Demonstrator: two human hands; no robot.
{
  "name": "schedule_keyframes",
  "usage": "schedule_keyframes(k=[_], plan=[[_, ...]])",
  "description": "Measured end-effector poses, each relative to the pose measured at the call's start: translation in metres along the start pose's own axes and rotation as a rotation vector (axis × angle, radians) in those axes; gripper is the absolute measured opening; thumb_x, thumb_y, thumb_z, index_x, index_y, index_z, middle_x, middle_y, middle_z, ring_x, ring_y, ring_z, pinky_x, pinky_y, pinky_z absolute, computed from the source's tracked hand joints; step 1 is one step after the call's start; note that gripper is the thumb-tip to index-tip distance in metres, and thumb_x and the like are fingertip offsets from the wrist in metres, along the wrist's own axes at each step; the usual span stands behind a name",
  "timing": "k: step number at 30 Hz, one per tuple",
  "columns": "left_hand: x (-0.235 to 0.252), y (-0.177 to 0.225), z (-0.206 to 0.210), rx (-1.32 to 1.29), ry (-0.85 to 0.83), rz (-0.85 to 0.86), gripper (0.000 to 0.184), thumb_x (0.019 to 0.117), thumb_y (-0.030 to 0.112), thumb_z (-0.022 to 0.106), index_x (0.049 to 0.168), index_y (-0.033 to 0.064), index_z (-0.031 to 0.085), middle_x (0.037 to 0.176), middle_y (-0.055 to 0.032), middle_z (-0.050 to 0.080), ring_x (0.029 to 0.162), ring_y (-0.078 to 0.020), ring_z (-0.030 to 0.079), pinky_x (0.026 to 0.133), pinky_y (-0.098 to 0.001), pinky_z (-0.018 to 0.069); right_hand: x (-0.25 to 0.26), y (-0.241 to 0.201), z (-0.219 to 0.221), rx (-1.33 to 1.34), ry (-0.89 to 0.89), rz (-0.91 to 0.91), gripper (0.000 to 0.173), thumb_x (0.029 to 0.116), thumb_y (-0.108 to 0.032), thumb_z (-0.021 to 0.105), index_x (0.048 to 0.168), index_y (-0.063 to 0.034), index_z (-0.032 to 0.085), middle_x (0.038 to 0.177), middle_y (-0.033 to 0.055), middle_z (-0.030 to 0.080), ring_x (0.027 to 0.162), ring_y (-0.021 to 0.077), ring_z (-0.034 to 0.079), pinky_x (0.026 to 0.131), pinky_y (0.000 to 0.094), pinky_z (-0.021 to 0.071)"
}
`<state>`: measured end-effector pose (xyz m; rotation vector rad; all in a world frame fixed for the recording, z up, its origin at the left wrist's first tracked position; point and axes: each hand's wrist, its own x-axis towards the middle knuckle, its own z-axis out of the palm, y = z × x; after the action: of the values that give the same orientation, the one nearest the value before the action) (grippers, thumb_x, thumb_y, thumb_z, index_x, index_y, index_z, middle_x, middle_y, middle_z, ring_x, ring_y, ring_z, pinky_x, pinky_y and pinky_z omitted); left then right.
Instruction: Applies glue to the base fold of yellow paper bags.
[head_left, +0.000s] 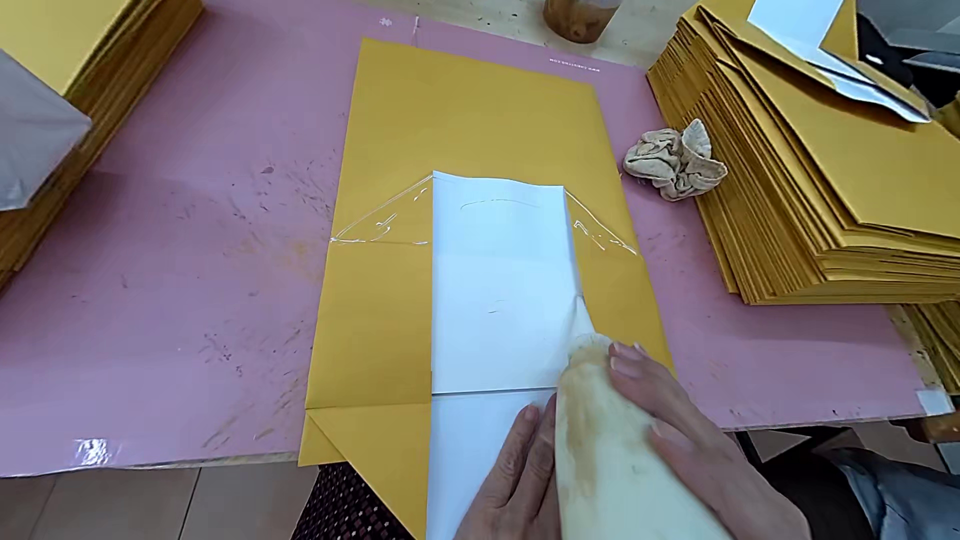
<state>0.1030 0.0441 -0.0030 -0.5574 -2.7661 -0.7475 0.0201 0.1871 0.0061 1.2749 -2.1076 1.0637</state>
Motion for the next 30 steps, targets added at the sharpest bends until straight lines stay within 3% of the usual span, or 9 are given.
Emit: schedule_keyframes(k=[4,6,8,11,13,15,20,23,30], plan=[[-0.003,-0.002,-0.001,0.024,0.041,-0.013,0.034,0.102,0.002,0.045,0.128,-0.01,0.063,0.133,-0.0236,0.066,0.131,-0.0344,0.06,0.115,-0.0436,0.0361,-0.012,-0.003,-0.033,0.244,-0.04,0.178,0.042,0.1004,-0.023,0.065,0.139,-0.0132,0.052,0.141,0.0021,0.062,0.135,0.0134,0.056,0.114,0.0323,0.0465],[-0.004,-0.002,0.002,0.109,-0.006,-0.002,0.036,0.1039,0.001,0.043,0.135,-0.0072,0.06,0.139,-0.0198,0.063,0.134,-0.0324,0.057,0.117,-0.0432,0.0355,-0.022,-0.001,-0.054,0.302,0.054,0.307,0.047,0.0939,-0.019,0.075,0.138,-0.0176,0.059,0.135,-0.0028,0.067,0.126,0.0133,0.063,0.107,0.0322,0.0532],[-0.005,-0.003,0.003,0.171,-0.03,0.016,0.038,0.1036,0.0,0.043,0.137,-0.0059,0.059,0.141,-0.018,0.062,0.134,-0.0312,0.058,0.116,-0.0427,0.0359,-0.012,-0.005,-0.066,0.223,0.161,0.446,0.04,0.0948,-0.033,0.071,0.133,-0.0237,0.062,0.125,-0.0146,0.068,0.119,0.0012,0.063,0.101,0.0206,0.0511],[-0.007,-0.006,0.005,0.197,-0.03,0.041,0.039,0.1036,-0.002,0.041,0.138,-0.0069,0.058,0.141,-0.0195,0.062,0.133,-0.0323,0.058,0.116,-0.0426,0.036,-0.008,0.023,-0.087,0.348,0.428,0.51,0.065,0.0756,-0.04,0.088,0.125,-0.0134,0.056,0.117,0.0025,0.071,0.108,0.0186,0.07,0.092,0.0347,0.0599],[-0.007,-0.007,0.004,0.199,-0.033,0.051,0.039,0.1037,-0.002,0.041,0.138,-0.0069,0.057,0.14,-0.0201,0.062,0.133,-0.0329,0.058,0.116,-0.0422,0.0354,-0.011,0.042,-0.098,0.398,0.488,0.609,0.072,0.0691,-0.036,0.09,0.126,-0.0121,0.054,0.11,0.0067,0.072,0.099,0.023,0.073,0.084,0.0396,0.0628],[-0.006,-0.008,0.002,0.2,-0.038,0.058,0.038,0.1037,-0.002,0.041,0.138,-0.0068,0.058,0.14,-0.0203,0.062,0.132,-0.0332,0.059,0.116,-0.0418,0.0363,-0.011,0.055,-0.101,0.359,0.493,0.677,0.075,0.0692,-0.034,0.09,0.129,-0.0135,0.049,0.108,0.0064,0.071,0.095,0.0242,0.073,0.08,0.0427,0.0638],[-0.004,-0.008,-0.004,0.184,-0.071,0.055,0.038,0.1037,-0.002,0.042,0.137,-0.0069,0.059,0.139,-0.0209,0.063,0.131,-0.0344,0.06,0.115,-0.0419,0.038,-0.002,0.059,-0.083,0.385,0.563,0.746,0.061,0.0732,-0.022,0.087,0.122,-0.0142,0.051,0.106,0.0036,0.071,0.094,0.022,0.074,0.079,0.0416,0.0655],[-0.004,-0.008,-0.004,0.181,-0.061,0.054,0.037,0.1032,-0.001,0.043,0.136,-0.0062,0.06,0.137,-0.0209,0.064,0.13,-0.0348,0.061,0.115,-0.0413,0.0391,0.004,0.052,-0.071,0.439,0.562,0.696,0.054,0.0746,-0.015,0.085,0.118,-0.0133,0.054,0.103,0.0043,0.073,0.092,0.0229,0.075,0.078,0.0426,0.0663],[-0.002,-0.011,-0.009,0.13,-0.092,0.059,0.037,0.1061,0.011,0.047,0.135,-0.0066,0.06,0.139,-0.0218,0.063,0.131,-0.0359,0.06,0.115,-0.0431,0.0396,0.006,0.046,-0.071,0.401,0.52,0.622,0.05,0.0762,-0.015,0.085,0.117,-0.0148,0.056,0.102,-0.0005,0.073,0.092,0.0172,0.074,0.079,0.0363,0.0655]])
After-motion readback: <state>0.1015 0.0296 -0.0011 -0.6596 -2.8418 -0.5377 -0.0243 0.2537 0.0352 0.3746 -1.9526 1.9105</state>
